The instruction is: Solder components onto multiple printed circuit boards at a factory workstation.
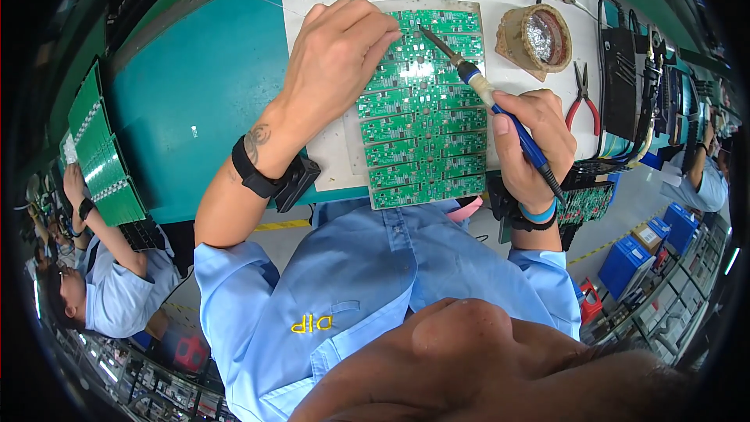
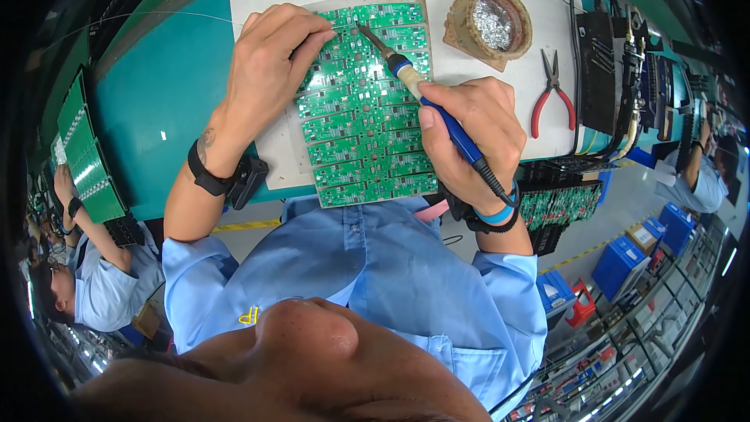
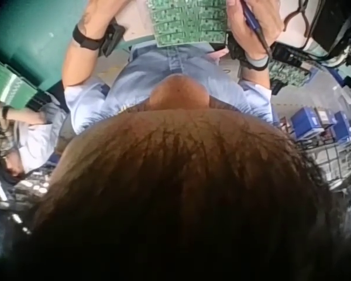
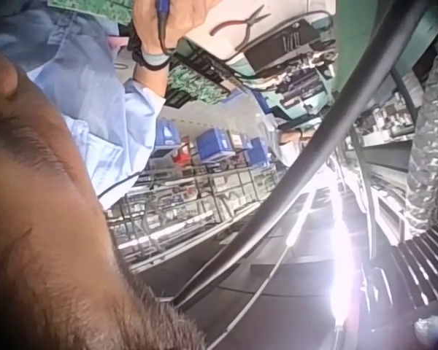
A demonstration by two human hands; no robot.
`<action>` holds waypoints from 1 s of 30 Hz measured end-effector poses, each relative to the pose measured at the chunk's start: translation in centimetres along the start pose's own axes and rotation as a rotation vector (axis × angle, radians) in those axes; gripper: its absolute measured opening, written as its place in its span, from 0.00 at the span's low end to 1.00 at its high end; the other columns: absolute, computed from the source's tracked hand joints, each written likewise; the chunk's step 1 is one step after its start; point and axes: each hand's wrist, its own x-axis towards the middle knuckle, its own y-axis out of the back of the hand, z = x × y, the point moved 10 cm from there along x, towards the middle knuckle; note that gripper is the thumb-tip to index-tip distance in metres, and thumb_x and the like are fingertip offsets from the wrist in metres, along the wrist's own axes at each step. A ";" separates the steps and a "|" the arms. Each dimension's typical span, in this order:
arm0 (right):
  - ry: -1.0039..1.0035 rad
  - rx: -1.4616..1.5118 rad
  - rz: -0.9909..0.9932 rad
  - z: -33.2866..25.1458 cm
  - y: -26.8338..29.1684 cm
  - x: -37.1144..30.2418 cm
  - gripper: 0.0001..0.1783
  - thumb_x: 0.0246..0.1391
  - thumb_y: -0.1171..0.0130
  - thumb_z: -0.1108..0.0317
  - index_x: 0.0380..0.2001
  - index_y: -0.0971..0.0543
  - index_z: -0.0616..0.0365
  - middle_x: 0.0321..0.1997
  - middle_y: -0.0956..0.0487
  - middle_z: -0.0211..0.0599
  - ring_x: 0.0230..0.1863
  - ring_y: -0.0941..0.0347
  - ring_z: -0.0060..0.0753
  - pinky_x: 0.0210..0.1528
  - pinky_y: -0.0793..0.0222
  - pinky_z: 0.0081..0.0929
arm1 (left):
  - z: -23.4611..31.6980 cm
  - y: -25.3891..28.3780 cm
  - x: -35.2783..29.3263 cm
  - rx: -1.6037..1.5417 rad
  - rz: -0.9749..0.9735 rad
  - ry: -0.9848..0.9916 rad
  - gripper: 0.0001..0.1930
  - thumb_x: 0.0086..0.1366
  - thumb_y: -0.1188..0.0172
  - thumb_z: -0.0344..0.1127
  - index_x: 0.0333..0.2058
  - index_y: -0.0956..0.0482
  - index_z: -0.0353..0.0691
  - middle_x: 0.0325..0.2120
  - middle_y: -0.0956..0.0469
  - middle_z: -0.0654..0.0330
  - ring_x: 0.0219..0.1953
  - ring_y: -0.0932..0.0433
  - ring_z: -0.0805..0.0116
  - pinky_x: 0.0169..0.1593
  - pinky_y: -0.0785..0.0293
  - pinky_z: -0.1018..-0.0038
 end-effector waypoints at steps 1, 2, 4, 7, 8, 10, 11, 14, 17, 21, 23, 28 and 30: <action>0.000 0.000 0.000 0.0 0.0 0.0 0.13 0.48 0.29 0.79 0.40 0.13 0.61 0.31 0.15 0.37 0.33 0.22 0.36 0.46 0.32 0.31 | 0.0 -0.1 0.0 -0.006 -0.010 -0.001 0.06 0.59 0.29 0.28 0.34 0.16 0.41 0.31 0.20 0.64 0.36 0.21 0.64 0.40 0.33 0.66; 0.000 0.000 0.000 0.0 0.0 0.0 0.13 0.48 0.29 0.79 0.40 0.13 0.61 0.31 0.15 0.37 0.33 0.22 0.36 0.46 0.32 0.31 | 0.0 -0.1 0.0 -0.013 -0.019 -0.003 0.06 0.59 0.28 0.28 0.35 0.16 0.41 0.31 0.20 0.64 0.36 0.21 0.64 0.40 0.33 0.66; 0.022 -0.014 -0.025 -0.3 -0.1 -0.1 0.12 0.51 0.33 0.81 0.41 0.14 0.66 0.32 0.15 0.41 0.35 0.23 0.38 0.43 0.30 0.31 | 0.1 -0.2 0.0 -0.019 -0.029 -0.004 0.06 0.59 0.28 0.27 0.35 0.15 0.41 0.32 0.20 0.63 0.36 0.21 0.64 0.41 0.32 0.66; 0.028 -0.022 -0.039 -0.4 -0.2 -0.1 0.12 0.52 0.35 0.82 0.41 0.15 0.68 0.33 0.15 0.44 0.35 0.24 0.39 0.42 0.29 0.31 | 0.1 -0.3 0.0 -0.030 -0.036 -0.003 0.06 0.59 0.28 0.28 0.36 0.15 0.41 0.31 0.20 0.63 0.36 0.21 0.63 0.41 0.32 0.66; 0.023 -0.022 -0.040 -0.4 -0.2 -0.1 0.12 0.52 0.35 0.82 0.42 0.15 0.68 0.33 0.15 0.44 0.35 0.24 0.39 0.42 0.29 0.31 | 0.1 -0.3 0.0 -0.030 -0.036 -0.002 0.06 0.59 0.28 0.28 0.36 0.15 0.41 0.31 0.20 0.63 0.36 0.21 0.63 0.41 0.32 0.66; 0.017 -0.022 -0.041 -0.4 -0.2 -0.2 0.12 0.52 0.35 0.81 0.42 0.15 0.68 0.33 0.15 0.44 0.35 0.24 0.39 0.42 0.29 0.31 | 0.1 -0.4 0.1 -0.038 -0.034 -0.004 0.06 0.59 0.29 0.27 0.36 0.15 0.41 0.31 0.20 0.63 0.36 0.21 0.63 0.41 0.32 0.66; 0.017 -0.022 -0.039 -0.4 -0.2 -0.2 0.12 0.52 0.35 0.81 0.42 0.15 0.68 0.33 0.15 0.44 0.35 0.24 0.39 0.42 0.29 0.30 | 0.1 -0.4 0.1 -0.042 -0.033 -0.004 0.06 0.59 0.29 0.27 0.36 0.15 0.41 0.31 0.21 0.63 0.36 0.21 0.63 0.41 0.32 0.66; 0.016 -0.023 -0.037 -0.4 -0.2 -0.3 0.12 0.52 0.35 0.81 0.42 0.15 0.68 0.33 0.15 0.44 0.35 0.24 0.39 0.42 0.30 0.30 | 0.0 -0.4 0.0 -0.049 -0.037 -0.004 0.06 0.59 0.29 0.27 0.36 0.15 0.41 0.31 0.20 0.63 0.36 0.21 0.63 0.41 0.31 0.66; 0.023 -0.019 -0.037 -0.5 -0.2 -0.3 0.12 0.52 0.35 0.81 0.42 0.15 0.69 0.33 0.15 0.44 0.35 0.24 0.38 0.42 0.30 0.30 | 0.0 -0.5 0.0 -0.053 -0.038 -0.006 0.06 0.60 0.29 0.27 0.36 0.15 0.41 0.31 0.21 0.63 0.36 0.21 0.63 0.41 0.31 0.66; 0.029 -0.025 -0.037 -0.6 -0.1 -0.3 0.11 0.53 0.35 0.81 0.41 0.15 0.69 0.32 0.15 0.44 0.35 0.24 0.38 0.42 0.29 0.30 | 0.1 -0.5 0.0 -0.052 -0.038 -0.010 0.06 0.60 0.29 0.28 0.36 0.15 0.41 0.31 0.21 0.63 0.36 0.20 0.63 0.41 0.31 0.66; 0.017 -0.019 -0.020 -0.4 -0.1 -0.3 0.12 0.51 0.33 0.80 0.41 0.14 0.66 0.31 0.15 0.41 0.34 0.24 0.38 0.43 0.30 0.31 | 0.1 -0.4 0.0 -0.046 -0.038 -0.008 0.06 0.60 0.29 0.28 0.35 0.15 0.41 0.31 0.21 0.63 0.36 0.20 0.63 0.41 0.30 0.65; 0.000 -0.010 0.017 -0.2 0.3 -0.4 0.13 0.47 0.30 0.79 0.40 0.13 0.61 0.29 0.17 0.37 0.32 0.24 0.37 0.45 0.32 0.32 | 0.4 0.1 0.3 -0.021 0.021 -0.019 0.06 0.60 0.29 0.29 0.35 0.16 0.40 0.31 0.21 0.61 0.34 0.20 0.58 0.38 0.26 0.64; 0.003 -0.009 0.018 -0.2 0.6 -0.5 0.13 0.47 0.30 0.79 0.39 0.13 0.61 0.29 0.17 0.37 0.32 0.24 0.37 0.44 0.32 0.32 | -0.2 0.2 0.1 -0.039 0.007 0.108 0.06 0.61 0.29 0.29 0.35 0.18 0.39 0.31 0.21 0.59 0.32 0.20 0.55 0.35 0.24 0.63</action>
